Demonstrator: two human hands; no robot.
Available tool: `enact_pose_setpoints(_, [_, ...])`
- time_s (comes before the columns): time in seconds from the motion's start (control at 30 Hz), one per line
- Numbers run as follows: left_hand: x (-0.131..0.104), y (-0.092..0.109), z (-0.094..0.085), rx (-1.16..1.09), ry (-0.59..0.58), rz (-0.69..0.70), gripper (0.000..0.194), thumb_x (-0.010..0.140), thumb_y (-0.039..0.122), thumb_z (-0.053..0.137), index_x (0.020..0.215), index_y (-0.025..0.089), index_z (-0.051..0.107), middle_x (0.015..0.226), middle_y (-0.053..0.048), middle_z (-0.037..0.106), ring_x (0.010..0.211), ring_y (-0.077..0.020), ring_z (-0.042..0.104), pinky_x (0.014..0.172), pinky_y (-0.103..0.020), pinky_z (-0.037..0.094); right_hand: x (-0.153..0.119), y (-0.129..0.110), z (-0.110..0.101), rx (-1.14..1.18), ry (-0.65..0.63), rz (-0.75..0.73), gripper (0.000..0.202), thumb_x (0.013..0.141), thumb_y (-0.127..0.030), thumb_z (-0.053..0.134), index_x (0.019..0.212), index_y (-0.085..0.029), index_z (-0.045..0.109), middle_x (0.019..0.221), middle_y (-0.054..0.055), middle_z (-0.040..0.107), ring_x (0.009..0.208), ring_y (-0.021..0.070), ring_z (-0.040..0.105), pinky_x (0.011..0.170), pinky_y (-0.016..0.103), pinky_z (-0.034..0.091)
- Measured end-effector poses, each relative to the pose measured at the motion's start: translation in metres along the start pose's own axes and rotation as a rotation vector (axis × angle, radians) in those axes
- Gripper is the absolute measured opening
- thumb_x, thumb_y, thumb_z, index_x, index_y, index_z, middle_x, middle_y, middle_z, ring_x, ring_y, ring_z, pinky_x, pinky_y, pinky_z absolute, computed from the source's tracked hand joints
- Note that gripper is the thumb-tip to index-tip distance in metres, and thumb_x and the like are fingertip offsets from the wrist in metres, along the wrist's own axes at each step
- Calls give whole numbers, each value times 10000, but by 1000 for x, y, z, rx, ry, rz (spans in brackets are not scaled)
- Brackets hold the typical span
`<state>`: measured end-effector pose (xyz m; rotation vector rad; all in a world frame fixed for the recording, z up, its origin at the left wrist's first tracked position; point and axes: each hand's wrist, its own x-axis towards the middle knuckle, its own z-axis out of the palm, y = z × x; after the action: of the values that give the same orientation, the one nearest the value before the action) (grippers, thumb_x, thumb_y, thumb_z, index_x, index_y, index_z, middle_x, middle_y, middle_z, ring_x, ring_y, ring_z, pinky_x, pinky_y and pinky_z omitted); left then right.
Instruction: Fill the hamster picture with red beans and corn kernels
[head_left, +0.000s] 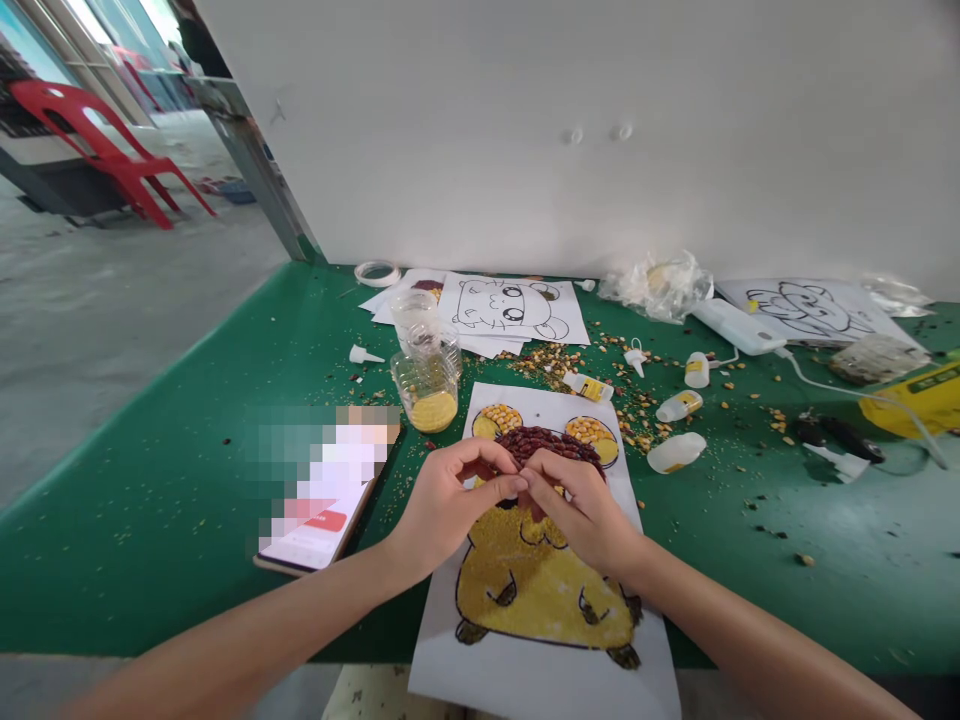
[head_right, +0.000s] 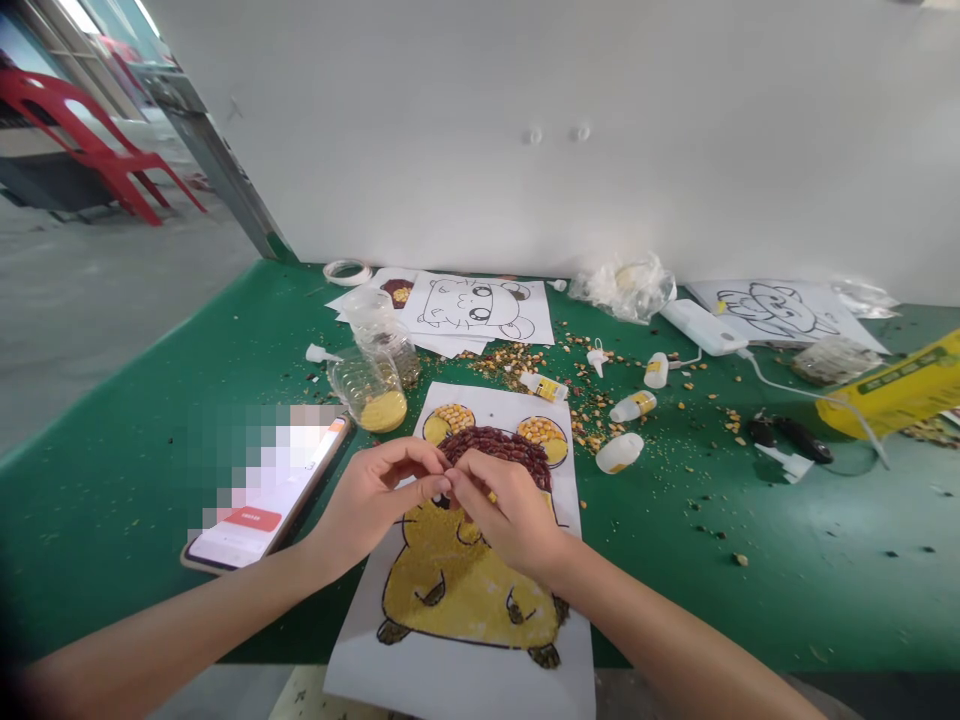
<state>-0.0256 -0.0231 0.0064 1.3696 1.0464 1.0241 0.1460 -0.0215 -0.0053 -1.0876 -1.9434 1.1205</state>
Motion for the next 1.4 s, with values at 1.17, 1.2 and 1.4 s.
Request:
enact_pose_setpoints(1.17, [4, -1, -3, 53, -84, 22, 128, 770, 270, 664, 749, 155, 612, 782, -17, 632, 753, -134, 590, 704, -248, 466, 2, 1, -6, -81, -26, -33, 278, 935, -285, 386, 703, -180, 499, 626, -21, 514, 580, 96, 467, 552, 216, 325])
enact_pose_setpoints(1.2, [4, -1, -2, 45, -75, 23, 126, 767, 265, 667, 745, 154, 612, 775, -16, 629, 744, -132, 589, 698, -247, 466, 2, 0, -6, -79, -27, -31, 278, 935, -283, 386, 701, -179, 497, 626, -20, 513, 577, 96, 466, 549, 216, 323])
enact_pose_setpoints(1.4, [3, -1, -2, 55, -44, 37, 119, 750, 251, 684, 733, 151, 622, 761, -18, 621, 742, -136, 574, 693, -252, 447, 1, -1, -6, -69, -22, -42, 279, 927, -270, 395, 682, -177, 491, 613, -21, 503, 566, 92, 455, 547, 220, 323])
